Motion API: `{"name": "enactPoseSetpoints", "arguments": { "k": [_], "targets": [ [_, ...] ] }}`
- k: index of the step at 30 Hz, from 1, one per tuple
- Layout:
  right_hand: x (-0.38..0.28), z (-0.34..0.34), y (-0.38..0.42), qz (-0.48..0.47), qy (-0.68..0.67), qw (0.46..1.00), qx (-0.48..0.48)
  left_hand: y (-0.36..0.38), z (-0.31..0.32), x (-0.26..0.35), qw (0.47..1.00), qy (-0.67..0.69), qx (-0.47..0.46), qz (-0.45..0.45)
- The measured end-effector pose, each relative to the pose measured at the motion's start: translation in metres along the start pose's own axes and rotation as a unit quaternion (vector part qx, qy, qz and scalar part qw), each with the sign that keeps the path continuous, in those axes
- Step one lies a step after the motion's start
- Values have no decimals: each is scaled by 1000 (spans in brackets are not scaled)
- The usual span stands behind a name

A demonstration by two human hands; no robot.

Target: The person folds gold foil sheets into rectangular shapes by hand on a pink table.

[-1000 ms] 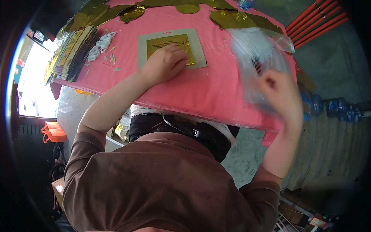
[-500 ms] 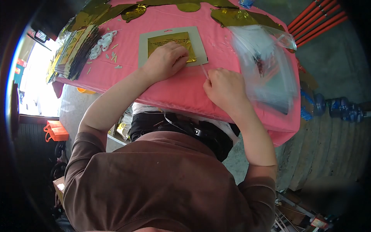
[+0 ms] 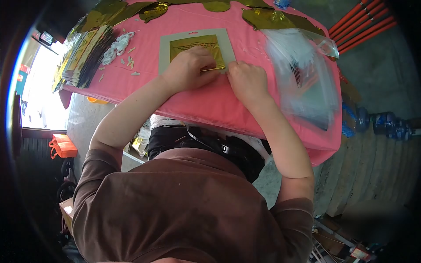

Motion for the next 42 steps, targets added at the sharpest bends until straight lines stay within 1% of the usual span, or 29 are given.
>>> {"name": "enactPoseSetpoints", "arguments": {
  "k": [2,4,5,7,8,10,11,13,15,17,18,20,21,22,23,24,25,26,27,29,31,32,34,35,37,38,40,42],
  "targets": [
    [2,-2,0,-7,-14,1000,6,0,0,0,1000,0,-5,-5],
    [5,-7,2,11,-110,994,1,0,1,-2,1000,3,1,-3],
    [6,-5,2,11,-109,994,0,0,2,-2,1000,5,7,2],
    [8,-1,1,0,-103,992,69,0,2,-3,1000,3,2,0],
    [10,2,0,1,-102,992,70,-1,3,-3,1000,1,-2,-1],
    [10,6,-2,-27,-92,992,80,-1,2,-3,1000,-4,-5,3],
    [10,5,-2,-28,-92,992,81,-1,2,-3,1000,-9,-6,6],
    [11,3,-3,-5,-97,995,22,1,1,-3,1000,-10,-9,-1],
    [10,0,0,-9,-103,994,25,1,-8,2,1000,-11,-11,-9],
    [9,-4,3,-11,-109,994,29,1,-15,1,988,35,-93,-119],
    [10,-8,5,-6,-116,993,38,3,-18,-4,988,34,-92,-119],
    [8,-13,7,-3,-124,991,47,8,-29,-18,996,54,-31,-71],
    [5,-16,8,-16,-144,987,67,10,-34,-27,995,54,-32,-74],
    [3,-17,10,-29,-164,982,87,13,-38,-36,996,27,-50,-74],
    [-1,-16,10,-31,-166,982,84,16,-40,-41,995,1,-68,-75],
    [-7,-15,8,-62,-187,976,96,20,-39,-44,995,0,-67,-79],
    [-14,-14,6,-93,-207,968,108,26,-35,-47,996,-23,-71,-51],
    [-20,-10,4,-95,-209,967,106,28,-35,-46,996,-46,-75,-22],
    [-28,-5,2,-111,-228,961,114,30,-35,-46,996,-46,-75,-26],
    [-40,0,-1,-127,-250,952,120,30,-35,-46,992,-28,-110,-59],
    [-47,0,-3,-118,-216,961,129,30,-35,-46,991,-31,-114,-67],
    [-49,-1,-4,-118,-219,960,127,30,-35,-46,990,-33,-118,-70],
    [-49,-2,-6,-96,-215,969,79,31,-33,-48,990,-33,-117,-72],
    [-49,-3,-7,-97,-215,969,78,31,-33,-48,990,-33,-113,-71],
    [-47,1,-11,-51,-263,963,-3,32,-32,-49,991,-31,-111,-73],
    [-47,0,-13,-53,-263,963,-4,32,-32,-49,991,-31,-109,-74],
    [-49,-4,-17,-137,-243,959,54,32,-32,-49,992,-29,-99,-70],
    [-52,-4,-20,-141,-246,957,59,32,-31,-50,994,-25,-90,-65]
  ]
}}
Point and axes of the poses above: each hand's wrist, its own y-axis away from the middle knuckle, its own z-axis out of the palm, x = y × z, the point moved 2 cm from there along -y, towards the middle knuckle, and after that the axes turned 12 degrees about -z, right-handed, at the moved point
